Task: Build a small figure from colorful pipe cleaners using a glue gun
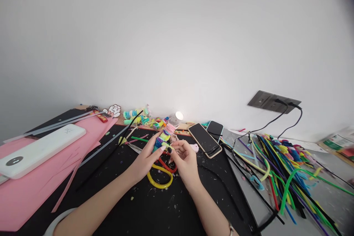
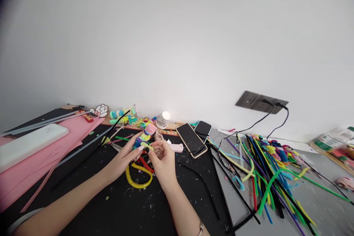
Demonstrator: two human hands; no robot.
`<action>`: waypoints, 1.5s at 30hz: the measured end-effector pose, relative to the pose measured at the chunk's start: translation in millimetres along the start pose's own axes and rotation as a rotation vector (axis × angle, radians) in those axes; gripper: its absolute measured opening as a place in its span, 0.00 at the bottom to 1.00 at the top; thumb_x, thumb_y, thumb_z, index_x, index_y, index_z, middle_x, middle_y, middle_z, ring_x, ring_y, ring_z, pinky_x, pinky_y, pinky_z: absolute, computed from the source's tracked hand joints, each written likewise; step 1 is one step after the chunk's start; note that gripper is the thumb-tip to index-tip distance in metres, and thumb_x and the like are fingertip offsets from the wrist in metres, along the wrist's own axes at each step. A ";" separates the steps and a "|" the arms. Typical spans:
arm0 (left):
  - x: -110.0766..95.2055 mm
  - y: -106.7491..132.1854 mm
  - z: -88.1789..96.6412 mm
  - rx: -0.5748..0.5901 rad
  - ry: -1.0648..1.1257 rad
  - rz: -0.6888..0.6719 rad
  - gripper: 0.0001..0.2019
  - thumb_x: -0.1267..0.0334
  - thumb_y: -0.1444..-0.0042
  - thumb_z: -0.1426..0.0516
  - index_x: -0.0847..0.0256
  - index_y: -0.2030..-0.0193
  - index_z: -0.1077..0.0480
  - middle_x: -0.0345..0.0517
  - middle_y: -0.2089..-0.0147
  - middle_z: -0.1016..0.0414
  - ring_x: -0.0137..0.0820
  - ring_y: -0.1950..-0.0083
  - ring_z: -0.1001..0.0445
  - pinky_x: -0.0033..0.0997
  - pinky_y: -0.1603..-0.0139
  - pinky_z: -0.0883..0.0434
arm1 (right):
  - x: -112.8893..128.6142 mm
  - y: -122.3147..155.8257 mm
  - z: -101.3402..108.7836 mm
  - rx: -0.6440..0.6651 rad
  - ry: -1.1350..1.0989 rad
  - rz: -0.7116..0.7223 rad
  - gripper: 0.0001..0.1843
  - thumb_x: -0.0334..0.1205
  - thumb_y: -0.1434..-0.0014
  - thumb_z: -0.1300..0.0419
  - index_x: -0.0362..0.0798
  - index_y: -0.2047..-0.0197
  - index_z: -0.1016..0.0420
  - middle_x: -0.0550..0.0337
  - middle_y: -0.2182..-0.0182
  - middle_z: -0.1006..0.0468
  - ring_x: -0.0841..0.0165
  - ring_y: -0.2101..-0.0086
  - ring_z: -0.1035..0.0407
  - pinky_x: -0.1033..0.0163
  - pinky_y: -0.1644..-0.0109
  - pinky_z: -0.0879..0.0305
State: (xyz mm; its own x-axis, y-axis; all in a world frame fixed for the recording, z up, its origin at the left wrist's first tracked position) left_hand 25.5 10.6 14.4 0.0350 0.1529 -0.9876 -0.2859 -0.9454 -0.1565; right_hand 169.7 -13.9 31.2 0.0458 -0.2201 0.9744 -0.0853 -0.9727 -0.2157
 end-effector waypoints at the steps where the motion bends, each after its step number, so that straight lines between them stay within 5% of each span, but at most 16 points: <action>1: -0.6 -0.1 0.1 -0.002 0.007 0.005 0.30 0.50 0.39 0.46 0.54 0.31 0.43 0.51 0.38 0.30 0.47 0.37 0.35 0.45 0.39 0.35 | -0.4 0.0 0.2 0.004 0.009 0.000 0.10 0.42 0.47 0.36 0.48 0.64 0.30 0.63 0.73 0.28 0.71 0.76 0.35 0.66 0.72 0.37; 11: 2.1 -0.2 -0.8 0.042 0.018 0.029 0.24 0.50 0.37 0.48 0.57 0.38 0.37 0.45 0.58 0.26 0.37 0.58 0.29 0.33 0.58 0.32 | -2.7 0.4 -4.9 0.167 0.313 0.070 0.15 0.44 0.40 0.45 0.47 0.76 0.36 0.66 0.81 0.38 0.72 0.78 0.45 0.65 0.72 0.48; 29: -5.4 1.3 -0.4 0.052 -0.042 -0.063 0.20 0.54 0.37 0.47 0.56 0.41 0.34 0.42 0.66 0.29 0.40 0.54 0.30 0.38 0.52 0.33 | -5.9 3.1 -3.9 0.180 0.350 0.061 0.16 0.44 0.39 0.46 0.46 0.76 0.35 0.67 0.81 0.41 0.73 0.78 0.48 0.66 0.73 0.53; 38: -9.8 2.4 -0.7 0.058 -0.094 -0.055 0.18 0.55 0.36 0.48 0.57 0.43 0.34 0.46 0.60 0.25 0.42 0.48 0.29 0.40 0.46 0.33 | -3.5 4.9 -5.2 0.178 0.366 0.079 0.15 0.42 0.41 0.46 0.47 0.78 0.38 0.67 0.82 0.42 0.73 0.78 0.49 0.66 0.74 0.53; 45: -14.6 2.2 -1.0 0.061 -0.158 -0.098 0.15 0.56 0.36 0.49 0.56 0.45 0.35 0.49 0.44 0.28 0.41 0.41 0.32 0.40 0.40 0.36 | 0.7 4.5 -5.8 0.181 0.376 0.082 0.15 0.41 0.42 0.46 0.48 0.79 0.39 0.68 0.82 0.43 0.74 0.78 0.50 0.66 0.74 0.53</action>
State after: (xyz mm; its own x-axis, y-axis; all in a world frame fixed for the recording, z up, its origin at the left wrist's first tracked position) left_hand 25.3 6.0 28.4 -0.0835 0.2908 -0.9531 -0.3460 -0.9054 -0.2460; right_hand 163.6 -17.9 31.3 -0.3233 -0.2874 0.9016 0.1041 -0.9578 -0.2680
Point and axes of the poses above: each hand's wrist, its own y-axis away from the middle knuckle, its own z-axis out of the back of the hand, x = y × z, the point moved 5 cm from there along -y, towards the middle knuckle
